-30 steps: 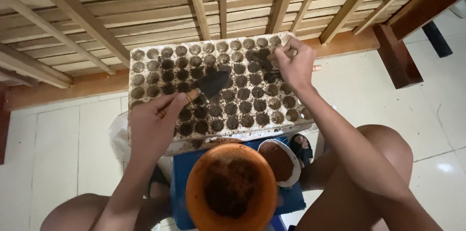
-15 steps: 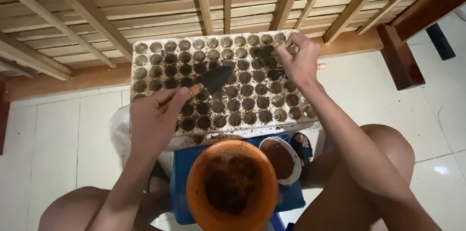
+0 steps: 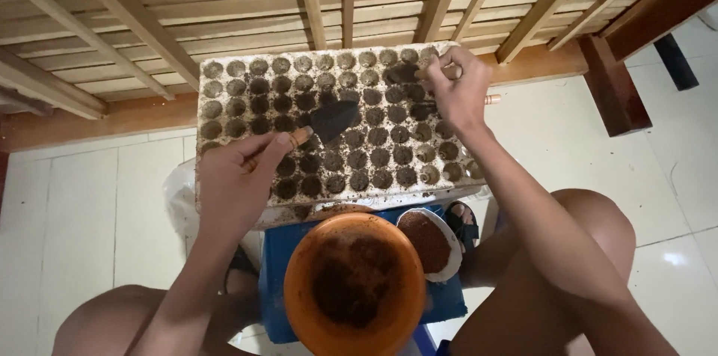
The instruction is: Filling individual cells of a seedling tray with soil from a bowl using hands and a small hand trowel.
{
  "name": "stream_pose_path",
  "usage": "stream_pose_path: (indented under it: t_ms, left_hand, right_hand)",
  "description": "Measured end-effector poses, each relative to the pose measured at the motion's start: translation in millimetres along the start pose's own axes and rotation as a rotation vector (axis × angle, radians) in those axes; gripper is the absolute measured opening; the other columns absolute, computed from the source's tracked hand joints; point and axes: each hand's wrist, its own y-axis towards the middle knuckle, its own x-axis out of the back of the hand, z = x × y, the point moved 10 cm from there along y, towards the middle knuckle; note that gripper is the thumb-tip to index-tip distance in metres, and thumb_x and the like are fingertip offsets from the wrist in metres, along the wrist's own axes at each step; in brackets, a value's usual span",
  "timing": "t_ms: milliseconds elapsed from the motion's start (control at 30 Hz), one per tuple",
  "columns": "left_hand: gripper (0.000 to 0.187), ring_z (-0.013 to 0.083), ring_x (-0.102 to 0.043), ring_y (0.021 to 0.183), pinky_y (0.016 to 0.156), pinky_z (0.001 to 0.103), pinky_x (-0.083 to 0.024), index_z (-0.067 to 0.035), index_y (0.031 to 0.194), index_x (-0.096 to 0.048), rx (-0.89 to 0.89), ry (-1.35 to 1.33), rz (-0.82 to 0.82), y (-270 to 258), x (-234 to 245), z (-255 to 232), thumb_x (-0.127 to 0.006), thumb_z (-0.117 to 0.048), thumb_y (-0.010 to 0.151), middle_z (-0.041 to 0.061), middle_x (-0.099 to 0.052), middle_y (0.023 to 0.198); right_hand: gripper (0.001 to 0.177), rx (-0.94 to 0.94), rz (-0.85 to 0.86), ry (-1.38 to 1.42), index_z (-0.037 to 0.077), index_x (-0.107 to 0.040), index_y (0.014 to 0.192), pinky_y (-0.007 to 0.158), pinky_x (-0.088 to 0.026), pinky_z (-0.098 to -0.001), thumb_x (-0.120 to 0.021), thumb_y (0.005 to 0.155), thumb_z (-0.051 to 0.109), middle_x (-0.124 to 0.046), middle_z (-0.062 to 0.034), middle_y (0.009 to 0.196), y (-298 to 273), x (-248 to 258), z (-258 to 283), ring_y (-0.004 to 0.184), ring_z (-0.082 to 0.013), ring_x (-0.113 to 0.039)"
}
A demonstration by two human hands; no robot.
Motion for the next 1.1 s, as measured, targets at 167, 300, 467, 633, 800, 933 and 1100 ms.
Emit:
stream_pose_path:
  t_ms: [167,300,467,633,800,933,1100]
  left_hand:
    - [0.036,0.0413,-0.073,0.063,0.048,0.042,-0.056,0.005,0.122,-0.074,0.013,0.029,-0.025,-3,5,-11,-0.063,-0.026,0.105,0.03,-0.071,0.076]
    - [0.037,0.038,-0.074,0.069,0.05,0.044,-0.055,0.005,0.121,-0.074,0.022,-0.002,-0.027,-8,6,-19,-0.063,-0.026,0.105,0.029,-0.072,0.079]
    - [0.037,0.0306,-0.067,0.056,0.045,0.036,-0.048,0.005,0.121,-0.074,-0.001,0.023,-0.022,-3,4,-6,-0.062,-0.026,0.106,0.026,-0.068,0.07]
    - [0.036,0.0323,-0.07,0.056,0.043,0.039,-0.049,0.005,0.12,-0.074,-0.015,0.011,-0.018,3,1,8,-0.064,-0.026,0.105,0.027,-0.07,0.072]
    - [0.038,0.0257,-0.067,0.055,0.044,0.038,-0.046,0.006,0.121,-0.073,-0.032,-0.02,-0.019,4,-1,11,-0.063,-0.028,0.107,0.025,-0.069,0.07]
    - [0.036,0.0307,-0.068,0.054,0.043,0.039,-0.047,0.005,0.12,-0.075,-0.026,-0.001,-0.016,-2,1,-9,-0.062,-0.026,0.106,0.027,-0.069,0.069]
    - [0.037,0.0303,-0.068,0.052,0.043,0.036,-0.047,0.005,0.12,-0.074,-0.044,0.019,-0.019,-2,2,-8,-0.062,-0.027,0.106,0.026,-0.069,0.066]
  right_hand:
    - [0.016,0.024,-0.001,-0.076,-0.001,-0.066,0.09,0.057,-0.062,-0.0309,-0.072,0.104,0.004,-0.07,-0.0166,0.085,6,15,31,0.07,-0.0255,-0.077]
    - [0.018,-0.128,0.076,-0.001,0.001,-0.068,0.096,0.053,-0.057,-0.0189,-0.08,0.1,0.014,-0.075,-0.012,0.085,22,23,5,0.077,-0.0156,-0.077]
    - [0.02,-0.246,0.123,0.131,0.001,-0.068,0.095,0.072,-0.065,-0.0282,-0.083,0.097,0.015,-0.076,-0.0163,0.086,17,16,-3,0.079,-0.02,-0.078]
    - [0.018,-0.261,0.124,0.07,0.004,-0.068,0.093,0.068,-0.062,-0.0236,-0.08,0.098,0.016,-0.076,-0.0128,0.084,13,10,-8,0.074,-0.0155,-0.076]
    - [0.023,-0.191,0.065,0.079,0.004,-0.064,0.087,0.062,-0.063,-0.0269,-0.073,0.104,0.017,-0.075,-0.0155,0.081,12,14,16,0.069,-0.0168,-0.075]
    - [0.032,-0.166,-0.002,0.12,0.003,-0.061,0.08,0.057,-0.065,-0.0312,-0.068,0.107,0.018,-0.073,-0.0192,0.071,4,13,23,0.061,-0.024,-0.076]
    - [0.031,-0.075,-0.067,0.083,0.004,-0.062,0.076,0.051,-0.061,-0.0261,-0.066,0.106,0.009,-0.068,-0.0148,0.06,-2,13,15,0.054,-0.0214,-0.073]
